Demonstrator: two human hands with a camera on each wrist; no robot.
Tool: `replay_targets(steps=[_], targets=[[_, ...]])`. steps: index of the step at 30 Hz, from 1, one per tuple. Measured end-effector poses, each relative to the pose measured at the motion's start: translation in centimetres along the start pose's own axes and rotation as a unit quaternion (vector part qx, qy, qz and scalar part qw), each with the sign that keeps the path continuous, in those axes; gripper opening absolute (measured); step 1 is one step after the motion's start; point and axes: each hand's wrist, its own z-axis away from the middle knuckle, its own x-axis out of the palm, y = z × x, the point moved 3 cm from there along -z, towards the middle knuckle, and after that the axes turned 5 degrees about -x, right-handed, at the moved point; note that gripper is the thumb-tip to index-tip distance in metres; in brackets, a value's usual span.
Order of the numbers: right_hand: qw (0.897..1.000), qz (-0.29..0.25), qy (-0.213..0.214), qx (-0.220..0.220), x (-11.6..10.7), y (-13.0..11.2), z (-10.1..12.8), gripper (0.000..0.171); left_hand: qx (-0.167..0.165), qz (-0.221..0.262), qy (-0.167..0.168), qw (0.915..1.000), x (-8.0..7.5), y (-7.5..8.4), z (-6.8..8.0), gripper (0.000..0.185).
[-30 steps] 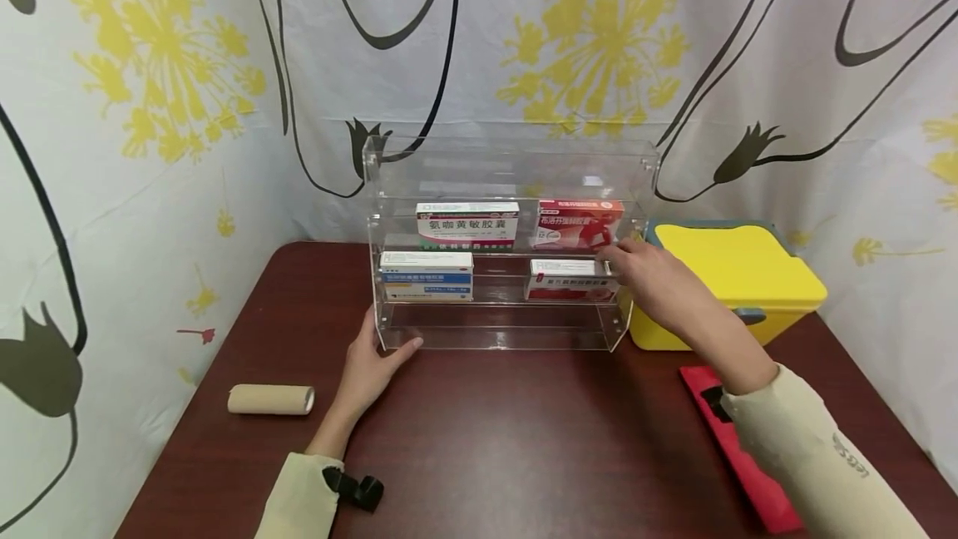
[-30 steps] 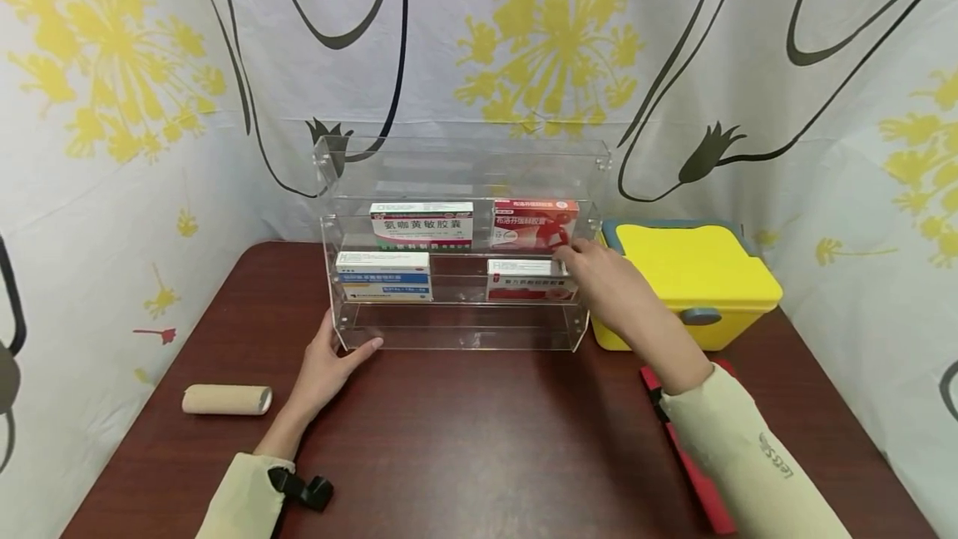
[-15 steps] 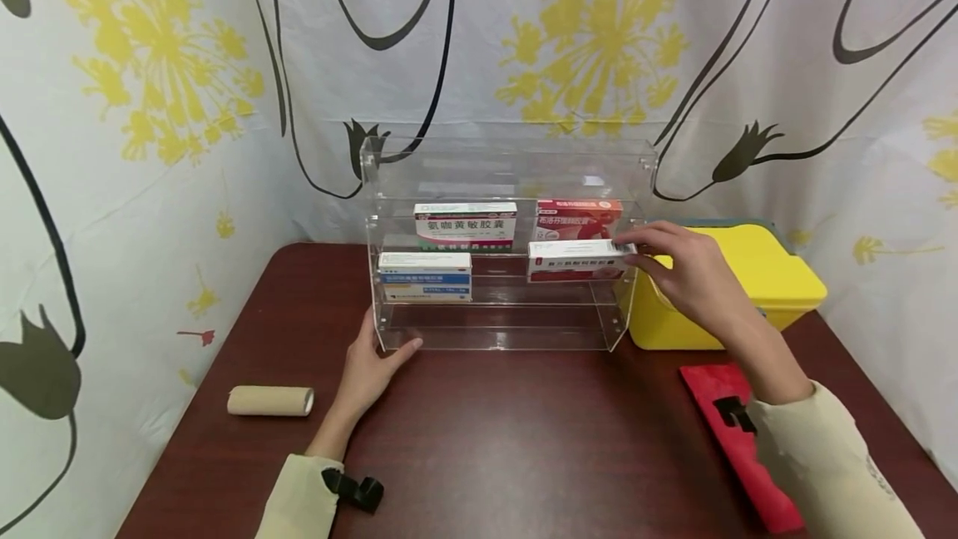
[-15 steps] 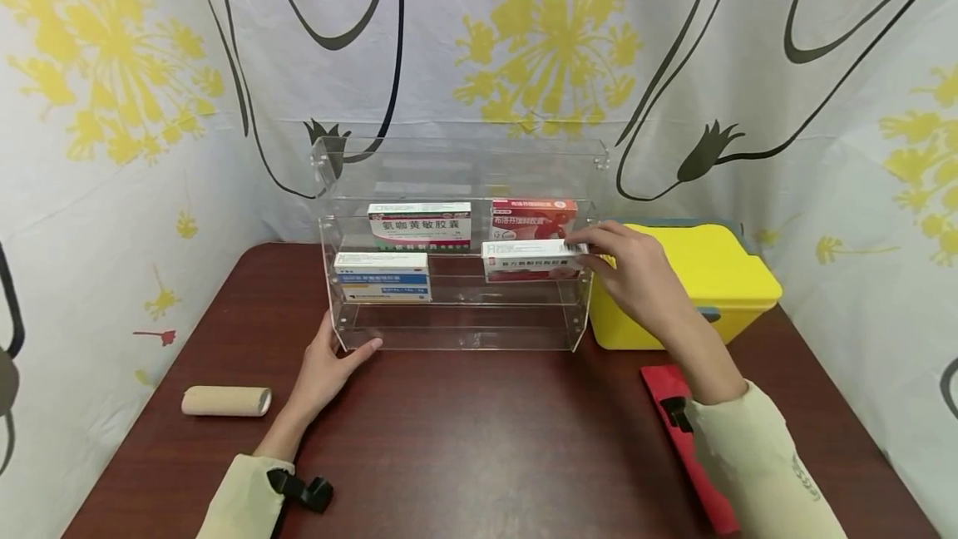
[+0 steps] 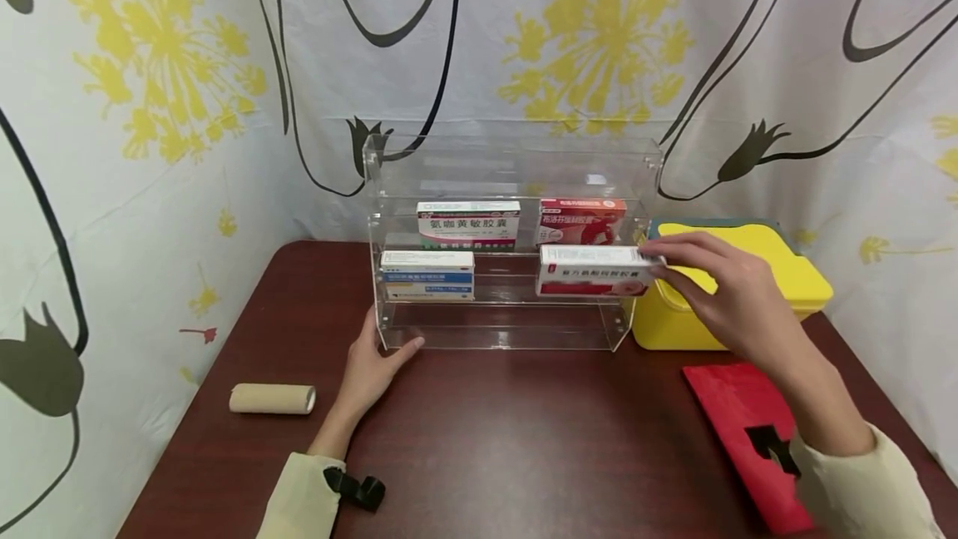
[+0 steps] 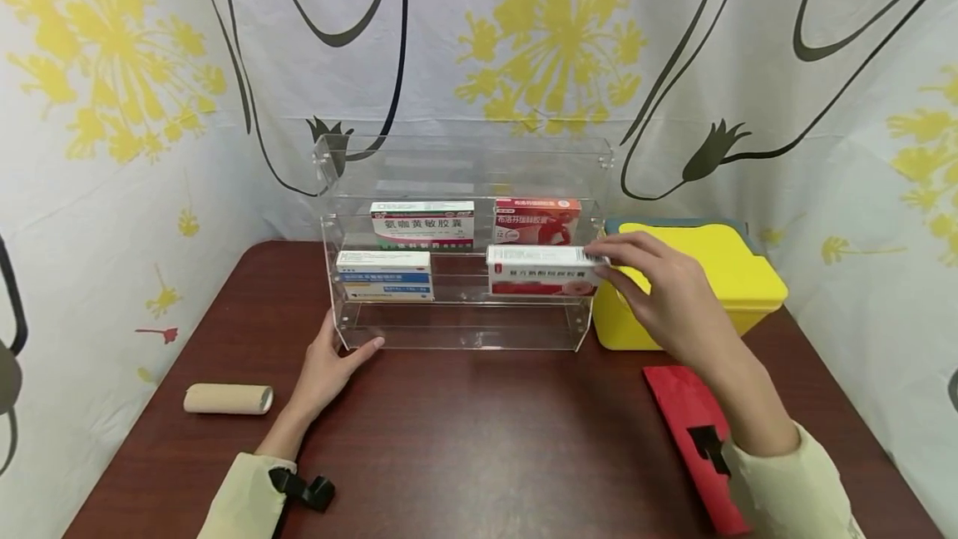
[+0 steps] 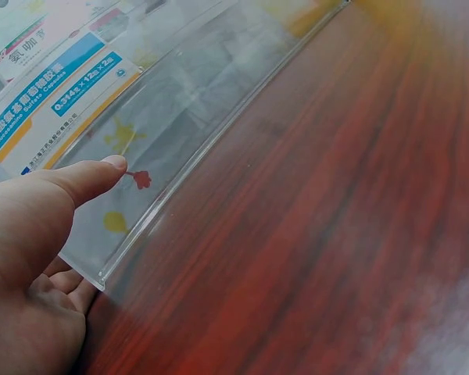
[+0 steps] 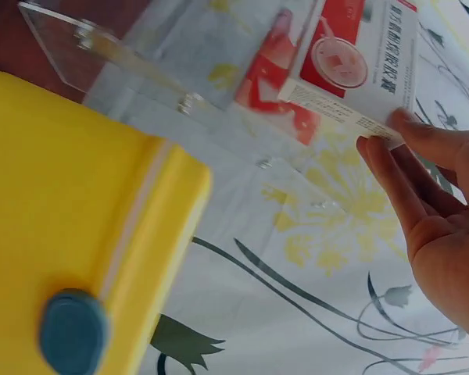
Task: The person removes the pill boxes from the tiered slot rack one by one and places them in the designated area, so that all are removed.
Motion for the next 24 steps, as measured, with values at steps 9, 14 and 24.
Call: replay_targets(steps=[9, 14, 24], targets=[[0.997, -0.038, -0.057, 0.017, 2.0, 0.4, 3.3, 0.050, 0.003, 0.006, 0.001, 1.0000, -0.1, 0.2, 0.0, 0.092], [0.985, -0.137, -0.093, 0.048, 3.1, 1.1, 4.6, 0.042, 0.004, 0.007, 0.001, 1.0000, -0.1, 0.2, 0.0, 0.091], [0.945, -0.254, -0.169, 0.118, 5.3, 3.0, 6.4, 0.026, -0.002, 0.003, -0.001, 1.0000, 0.0, 0.2, 0.0, 0.092]])
